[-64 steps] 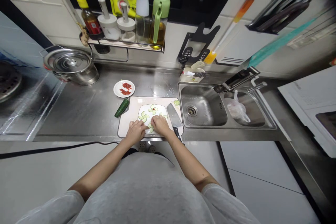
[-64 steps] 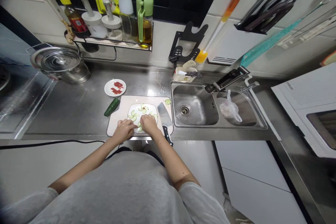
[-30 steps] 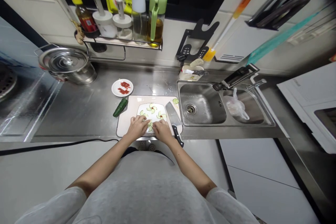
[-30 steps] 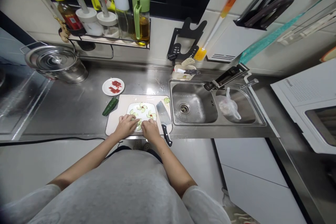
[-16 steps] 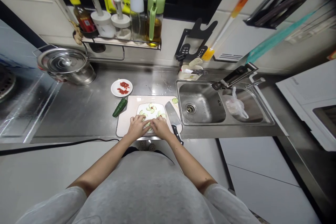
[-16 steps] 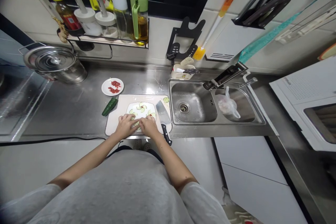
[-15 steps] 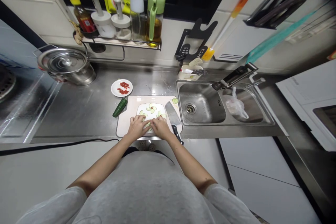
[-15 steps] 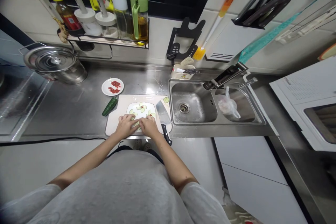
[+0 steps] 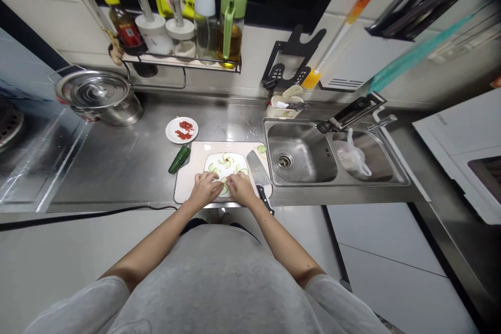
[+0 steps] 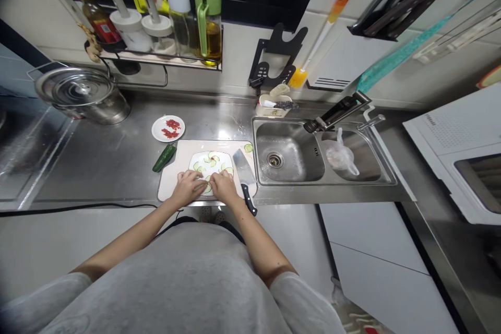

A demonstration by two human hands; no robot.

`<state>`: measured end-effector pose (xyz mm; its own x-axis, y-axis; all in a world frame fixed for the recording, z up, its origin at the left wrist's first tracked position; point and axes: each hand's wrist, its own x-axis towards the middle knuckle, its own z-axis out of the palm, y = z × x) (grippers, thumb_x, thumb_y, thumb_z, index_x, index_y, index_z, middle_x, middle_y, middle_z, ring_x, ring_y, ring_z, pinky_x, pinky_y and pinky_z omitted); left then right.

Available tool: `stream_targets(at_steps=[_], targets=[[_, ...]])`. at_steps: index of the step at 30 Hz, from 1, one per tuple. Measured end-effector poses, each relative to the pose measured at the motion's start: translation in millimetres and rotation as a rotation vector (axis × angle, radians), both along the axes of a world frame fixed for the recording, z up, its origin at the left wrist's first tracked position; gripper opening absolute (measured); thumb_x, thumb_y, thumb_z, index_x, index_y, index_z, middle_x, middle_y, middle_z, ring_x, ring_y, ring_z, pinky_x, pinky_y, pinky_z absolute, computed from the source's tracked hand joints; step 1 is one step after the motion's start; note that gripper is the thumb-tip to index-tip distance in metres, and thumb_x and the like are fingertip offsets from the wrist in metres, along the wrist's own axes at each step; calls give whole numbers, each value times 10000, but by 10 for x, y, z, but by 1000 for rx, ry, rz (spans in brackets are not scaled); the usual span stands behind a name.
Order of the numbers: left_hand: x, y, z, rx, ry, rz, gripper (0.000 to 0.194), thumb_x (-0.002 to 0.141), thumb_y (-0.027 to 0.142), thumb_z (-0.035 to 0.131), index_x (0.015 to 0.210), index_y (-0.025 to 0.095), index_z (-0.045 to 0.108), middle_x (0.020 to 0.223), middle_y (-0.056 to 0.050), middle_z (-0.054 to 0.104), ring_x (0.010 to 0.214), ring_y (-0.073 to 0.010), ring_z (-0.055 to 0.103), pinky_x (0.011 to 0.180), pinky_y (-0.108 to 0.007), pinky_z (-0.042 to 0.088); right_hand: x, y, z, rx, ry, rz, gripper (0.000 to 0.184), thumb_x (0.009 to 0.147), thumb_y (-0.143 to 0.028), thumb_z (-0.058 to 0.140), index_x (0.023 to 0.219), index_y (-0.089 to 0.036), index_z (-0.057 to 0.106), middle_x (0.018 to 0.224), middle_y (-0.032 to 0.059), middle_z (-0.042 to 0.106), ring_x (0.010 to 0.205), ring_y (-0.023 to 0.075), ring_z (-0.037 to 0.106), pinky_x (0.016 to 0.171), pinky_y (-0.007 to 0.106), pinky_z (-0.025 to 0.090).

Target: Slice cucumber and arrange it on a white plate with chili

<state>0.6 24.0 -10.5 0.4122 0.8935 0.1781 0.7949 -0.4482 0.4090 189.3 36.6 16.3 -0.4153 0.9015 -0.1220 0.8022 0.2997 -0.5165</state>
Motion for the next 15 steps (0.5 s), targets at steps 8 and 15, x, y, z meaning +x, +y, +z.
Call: stream_targets(at_steps=[8,15], targets=[[11,29,-12,10,-7,-17,151,847,307,577,835,265,721,1031,-74,630,1019,-249,475,809,-412,281,34,-78,-34,34,0,4,145,928,-254,451,912,-203,585,858,47,612,931,212,449,918,346,289],[-2,17,-19,14,-5,-26,141,845,295,581,845,273,720,1030,-62,621,1008,-240,475,824,-412,273,58,-85,-17,29,-15,-11,149,928,-253,451,917,-199,589,877,52,609,942,213,443,878,331,296]])
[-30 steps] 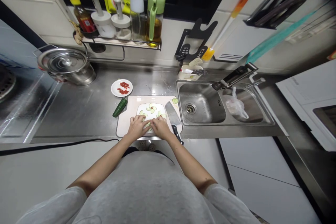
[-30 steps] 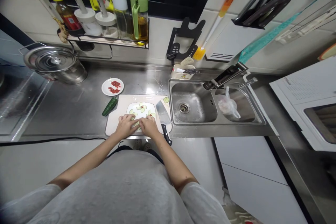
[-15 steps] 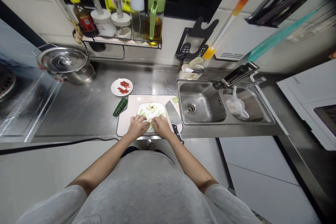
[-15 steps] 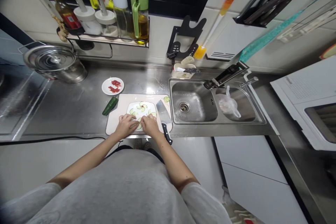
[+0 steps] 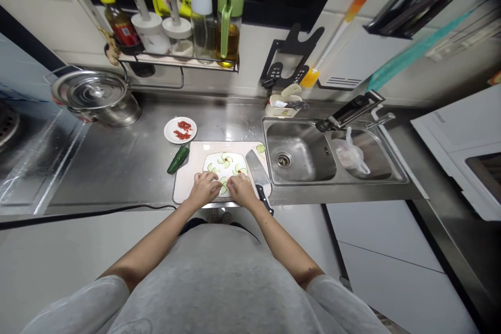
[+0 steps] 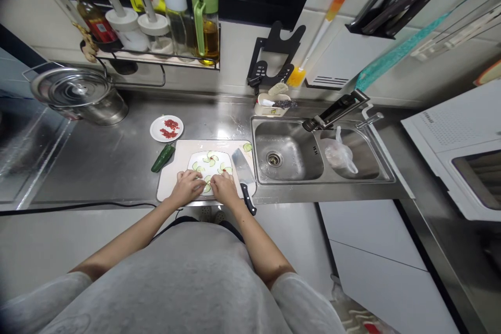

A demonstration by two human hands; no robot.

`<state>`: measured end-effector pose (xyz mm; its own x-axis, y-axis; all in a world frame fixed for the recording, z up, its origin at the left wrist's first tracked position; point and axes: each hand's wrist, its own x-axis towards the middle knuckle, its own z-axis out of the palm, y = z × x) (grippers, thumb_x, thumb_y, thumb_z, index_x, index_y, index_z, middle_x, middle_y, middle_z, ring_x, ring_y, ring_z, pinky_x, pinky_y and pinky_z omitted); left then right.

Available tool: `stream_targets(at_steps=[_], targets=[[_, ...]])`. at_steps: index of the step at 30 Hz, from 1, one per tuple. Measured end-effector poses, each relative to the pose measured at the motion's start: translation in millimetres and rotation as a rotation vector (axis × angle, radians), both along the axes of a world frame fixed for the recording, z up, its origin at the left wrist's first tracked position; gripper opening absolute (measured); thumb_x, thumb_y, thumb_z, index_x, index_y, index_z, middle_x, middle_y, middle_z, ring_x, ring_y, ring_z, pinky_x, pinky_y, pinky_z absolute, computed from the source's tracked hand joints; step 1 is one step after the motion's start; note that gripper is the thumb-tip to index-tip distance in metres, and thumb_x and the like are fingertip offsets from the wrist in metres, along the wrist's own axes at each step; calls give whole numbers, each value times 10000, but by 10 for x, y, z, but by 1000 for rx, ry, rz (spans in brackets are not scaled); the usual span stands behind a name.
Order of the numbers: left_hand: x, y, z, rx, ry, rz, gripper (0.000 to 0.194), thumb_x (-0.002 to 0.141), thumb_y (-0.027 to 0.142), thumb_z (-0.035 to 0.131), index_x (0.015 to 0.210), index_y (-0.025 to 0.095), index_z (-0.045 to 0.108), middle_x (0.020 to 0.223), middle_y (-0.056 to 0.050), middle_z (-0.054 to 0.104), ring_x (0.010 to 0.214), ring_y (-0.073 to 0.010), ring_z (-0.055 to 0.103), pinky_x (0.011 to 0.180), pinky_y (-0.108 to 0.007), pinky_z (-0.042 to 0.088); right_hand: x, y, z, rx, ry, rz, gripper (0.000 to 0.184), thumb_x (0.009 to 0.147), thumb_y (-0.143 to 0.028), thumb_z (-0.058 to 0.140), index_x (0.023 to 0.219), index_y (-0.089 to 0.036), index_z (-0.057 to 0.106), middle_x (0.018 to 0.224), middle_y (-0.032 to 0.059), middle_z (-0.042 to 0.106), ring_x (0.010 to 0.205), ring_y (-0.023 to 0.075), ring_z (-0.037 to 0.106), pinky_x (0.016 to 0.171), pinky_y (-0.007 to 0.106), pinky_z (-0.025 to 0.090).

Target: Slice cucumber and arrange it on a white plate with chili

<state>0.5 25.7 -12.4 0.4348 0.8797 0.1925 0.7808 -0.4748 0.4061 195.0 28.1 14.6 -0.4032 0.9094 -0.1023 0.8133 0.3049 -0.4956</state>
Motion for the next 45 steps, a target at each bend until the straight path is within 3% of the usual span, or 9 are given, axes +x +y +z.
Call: stream_targets(at_steps=[15,45], targets=[[-21,-27,5,1,-25,6,171,864,309,567,871,288,736,979,-61,626,971,-221,478,812,-402,263,-211,105,19,-36,-106,29,211,929,-245,435,897,-180,633,920,72,640,911,212,448,842,331,280],[-12,-54,38,-21,-36,10,181,860,308,556,893,280,732,939,-63,640,943,-221,490,810,-407,269,-266,141,-14,-65,-202,30,226,912,-232,444,840,-182,652,898,91,662,938,233,475,839,348,289]])
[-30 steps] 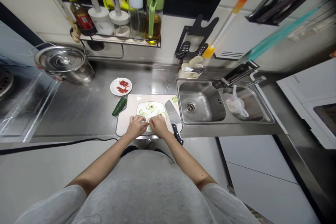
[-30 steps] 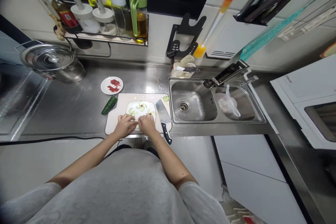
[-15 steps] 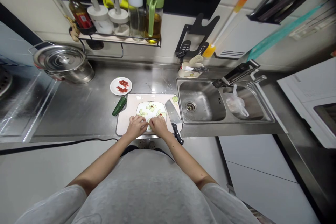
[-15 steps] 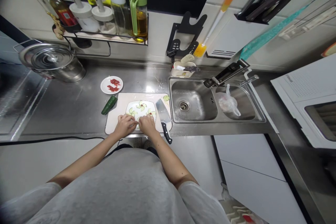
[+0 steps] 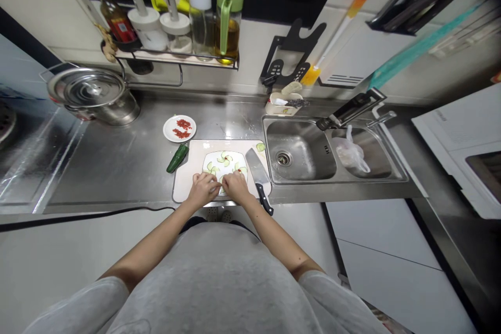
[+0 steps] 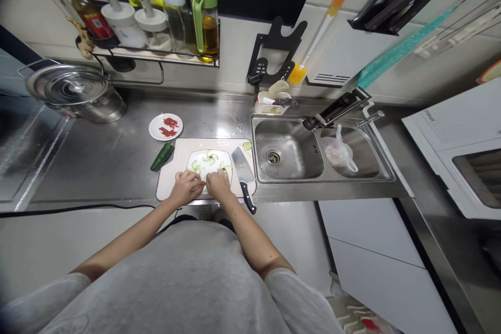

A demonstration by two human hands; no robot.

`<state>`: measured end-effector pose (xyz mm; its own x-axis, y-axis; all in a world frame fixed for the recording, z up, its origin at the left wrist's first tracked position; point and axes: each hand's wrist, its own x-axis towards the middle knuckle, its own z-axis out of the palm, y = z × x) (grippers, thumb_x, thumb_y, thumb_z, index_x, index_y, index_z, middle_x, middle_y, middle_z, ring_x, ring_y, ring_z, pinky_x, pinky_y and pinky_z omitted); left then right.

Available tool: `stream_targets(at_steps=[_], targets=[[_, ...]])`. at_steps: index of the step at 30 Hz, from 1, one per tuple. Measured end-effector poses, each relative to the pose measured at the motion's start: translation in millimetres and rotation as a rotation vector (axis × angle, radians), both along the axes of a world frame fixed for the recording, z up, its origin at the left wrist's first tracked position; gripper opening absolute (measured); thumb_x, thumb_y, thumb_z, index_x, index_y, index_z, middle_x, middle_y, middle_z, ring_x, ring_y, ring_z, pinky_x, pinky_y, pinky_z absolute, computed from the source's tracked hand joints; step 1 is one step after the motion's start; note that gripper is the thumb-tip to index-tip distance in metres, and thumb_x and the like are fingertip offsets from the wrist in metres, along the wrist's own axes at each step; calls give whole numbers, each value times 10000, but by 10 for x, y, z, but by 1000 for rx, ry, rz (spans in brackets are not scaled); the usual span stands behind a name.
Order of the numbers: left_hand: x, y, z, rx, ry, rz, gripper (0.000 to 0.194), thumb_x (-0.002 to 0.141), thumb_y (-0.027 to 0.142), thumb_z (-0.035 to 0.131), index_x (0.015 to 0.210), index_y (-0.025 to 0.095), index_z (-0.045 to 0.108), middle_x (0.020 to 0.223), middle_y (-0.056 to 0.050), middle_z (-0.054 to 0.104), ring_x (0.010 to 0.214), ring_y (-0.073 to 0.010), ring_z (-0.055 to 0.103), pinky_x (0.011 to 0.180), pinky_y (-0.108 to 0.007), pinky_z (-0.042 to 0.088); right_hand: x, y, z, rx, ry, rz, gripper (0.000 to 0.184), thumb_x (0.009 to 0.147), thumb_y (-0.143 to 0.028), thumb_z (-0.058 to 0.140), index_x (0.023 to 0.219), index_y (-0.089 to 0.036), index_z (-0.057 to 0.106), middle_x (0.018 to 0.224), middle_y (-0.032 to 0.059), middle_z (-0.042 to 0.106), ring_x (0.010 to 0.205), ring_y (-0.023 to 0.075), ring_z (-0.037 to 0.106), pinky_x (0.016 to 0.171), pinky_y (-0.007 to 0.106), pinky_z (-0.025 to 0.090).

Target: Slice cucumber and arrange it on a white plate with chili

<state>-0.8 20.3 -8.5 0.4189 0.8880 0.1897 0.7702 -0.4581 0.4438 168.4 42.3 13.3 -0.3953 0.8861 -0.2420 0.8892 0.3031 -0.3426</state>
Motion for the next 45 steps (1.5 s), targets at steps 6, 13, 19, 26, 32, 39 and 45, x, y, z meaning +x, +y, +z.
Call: stream_targets(at_steps=[6,13,19,26,32,39,45], targets=[[8,-8,28,20,6,24,184,870,308,541,859,267,721,924,-57,653,936,-217,495,807,-410,263,4,-2,25,-12,-2,-5,214,916,-236,451,863,-181,650,904,96,659,950,233,477,832,341,289],[-2,-13,10,30,2,49,193,873,319,532,843,257,713,933,-63,653,942,-224,503,799,-409,263,50,-8,34,-7,4,-29,194,909,-244,466,870,-192,648,932,86,660,938,231,478,815,338,300],[-13,-19,-28,44,-2,56,198,873,322,530,847,251,712,921,-71,653,938,-228,505,793,-408,261,71,-8,8,-10,2,-31,211,924,-261,453,882,-201,651,937,80,662,949,230,479,845,345,304],[-17,-23,-19,22,-1,26,184,867,320,544,873,274,722,940,-60,644,942,-221,495,800,-404,261,78,-20,10,-17,30,-22,175,895,-231,488,879,-197,658,912,74,656,950,227,474,856,342,300],[-28,-27,-30,0,6,1,201,871,338,539,901,284,731,941,-69,640,943,-226,486,810,-410,270,57,-31,28,13,51,-10,207,909,-228,463,861,-192,661,893,72,652,936,218,469,842,333,293],[-32,-32,-47,6,10,7,204,868,332,535,906,288,731,942,-67,660,940,-228,497,809,-418,269,56,-63,20,24,92,15,226,926,-264,454,903,-216,674,888,59,639,960,217,454,880,345,269],[-36,-33,-46,2,2,2,198,873,321,530,887,269,721,926,-56,688,924,-220,513,808,-420,262,51,-50,18,37,93,14,250,936,-289,446,903,-216,683,890,62,628,942,213,445,884,344,268]])
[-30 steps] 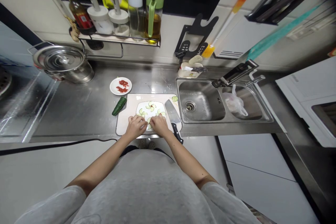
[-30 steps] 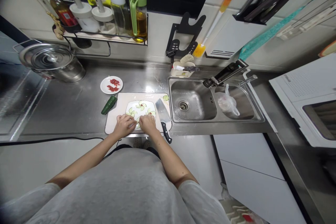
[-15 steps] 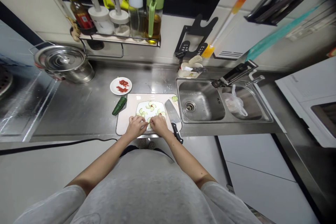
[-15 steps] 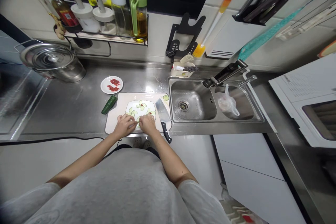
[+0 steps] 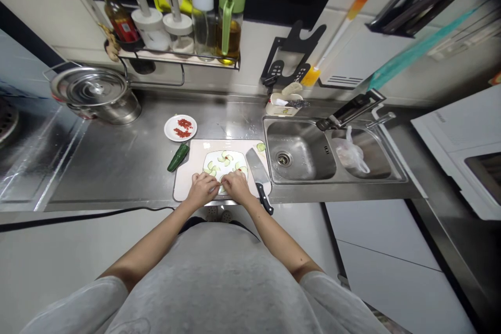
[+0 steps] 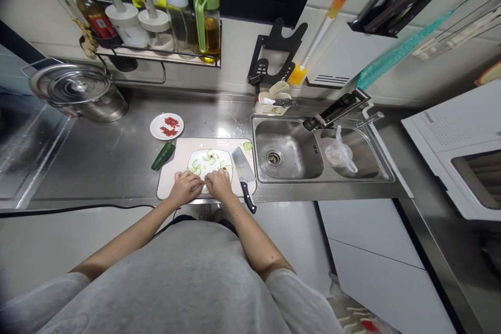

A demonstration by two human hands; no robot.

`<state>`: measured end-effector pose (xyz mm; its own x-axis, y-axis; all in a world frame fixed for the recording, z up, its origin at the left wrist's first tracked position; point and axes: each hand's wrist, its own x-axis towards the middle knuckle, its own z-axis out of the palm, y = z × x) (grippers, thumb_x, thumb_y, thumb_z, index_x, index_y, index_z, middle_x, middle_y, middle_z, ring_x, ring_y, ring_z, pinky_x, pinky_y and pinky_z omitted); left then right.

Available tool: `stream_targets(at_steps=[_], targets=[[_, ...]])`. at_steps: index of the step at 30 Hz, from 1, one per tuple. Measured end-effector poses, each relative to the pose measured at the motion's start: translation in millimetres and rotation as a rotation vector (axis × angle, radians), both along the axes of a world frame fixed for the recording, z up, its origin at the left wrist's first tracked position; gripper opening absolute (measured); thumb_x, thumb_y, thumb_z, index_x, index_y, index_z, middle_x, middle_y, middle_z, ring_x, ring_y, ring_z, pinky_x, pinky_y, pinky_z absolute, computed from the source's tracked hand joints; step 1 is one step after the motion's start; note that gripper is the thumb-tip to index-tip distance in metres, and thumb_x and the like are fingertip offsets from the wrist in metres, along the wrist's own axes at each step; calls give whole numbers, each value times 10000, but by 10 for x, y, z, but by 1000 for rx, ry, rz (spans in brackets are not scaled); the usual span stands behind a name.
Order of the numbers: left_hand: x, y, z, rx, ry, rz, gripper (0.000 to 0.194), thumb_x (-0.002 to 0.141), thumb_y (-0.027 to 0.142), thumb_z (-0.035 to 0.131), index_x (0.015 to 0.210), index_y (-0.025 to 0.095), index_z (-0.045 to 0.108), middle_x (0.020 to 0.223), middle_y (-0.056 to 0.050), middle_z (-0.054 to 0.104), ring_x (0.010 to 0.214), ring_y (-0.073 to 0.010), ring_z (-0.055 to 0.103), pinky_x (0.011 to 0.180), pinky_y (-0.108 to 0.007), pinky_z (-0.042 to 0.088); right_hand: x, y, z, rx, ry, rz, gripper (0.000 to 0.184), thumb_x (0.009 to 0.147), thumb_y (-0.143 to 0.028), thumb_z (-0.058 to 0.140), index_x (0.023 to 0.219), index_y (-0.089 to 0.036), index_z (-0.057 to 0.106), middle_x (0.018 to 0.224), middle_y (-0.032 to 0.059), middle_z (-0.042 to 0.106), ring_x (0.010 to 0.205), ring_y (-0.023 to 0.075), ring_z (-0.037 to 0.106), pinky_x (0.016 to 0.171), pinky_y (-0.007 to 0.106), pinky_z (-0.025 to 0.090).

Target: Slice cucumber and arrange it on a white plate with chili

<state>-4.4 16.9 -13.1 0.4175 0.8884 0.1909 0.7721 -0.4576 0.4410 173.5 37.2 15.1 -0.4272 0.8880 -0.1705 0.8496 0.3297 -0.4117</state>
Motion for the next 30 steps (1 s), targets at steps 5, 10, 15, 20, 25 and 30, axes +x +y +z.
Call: stream_targets(at_steps=[5,10,15,20,25,30], targets=[[-6,5,6,3,-1,-10,196,874,312,529,870,263,719,929,-57,690,931,-222,515,803,-417,263,-16,5,-5,-1,-23,13,245,931,-276,452,894,-213,686,881,65,623,930,215,436,887,350,263],[-3,3,-12,4,5,-5,184,865,310,540,883,263,717,941,-52,691,930,-217,522,809,-418,260,-10,2,-28,-22,-28,-7,222,914,-249,465,919,-213,684,908,62,625,943,214,437,879,344,261],[3,0,7,3,16,-11,198,871,324,537,943,283,717,948,-47,685,927,-216,526,812,-418,261,-5,14,-51,-29,-19,-8,224,913,-256,464,920,-209,683,908,65,623,946,217,437,853,338,267],[2,13,41,-4,22,-27,223,889,333,512,958,294,721,939,-51,674,915,-214,519,811,-414,259,2,-1,-53,-22,2,-27,208,906,-242,470,932,-206,673,921,64,623,941,214,434,839,331,269],[10,22,48,-10,22,-25,240,896,347,501,957,287,725,924,-63,668,912,-215,509,815,-412,251,6,-3,-46,2,-1,-39,220,920,-254,453,886,-193,662,913,65,629,913,209,438,814,324,271],[23,16,27,-13,33,-17,228,887,328,512,963,290,724,932,-64,661,922,-218,507,823,-414,250,-2,10,-71,-11,-20,-49,230,918,-243,451,853,-187,664,901,71,633,913,211,439,812,324,267]])
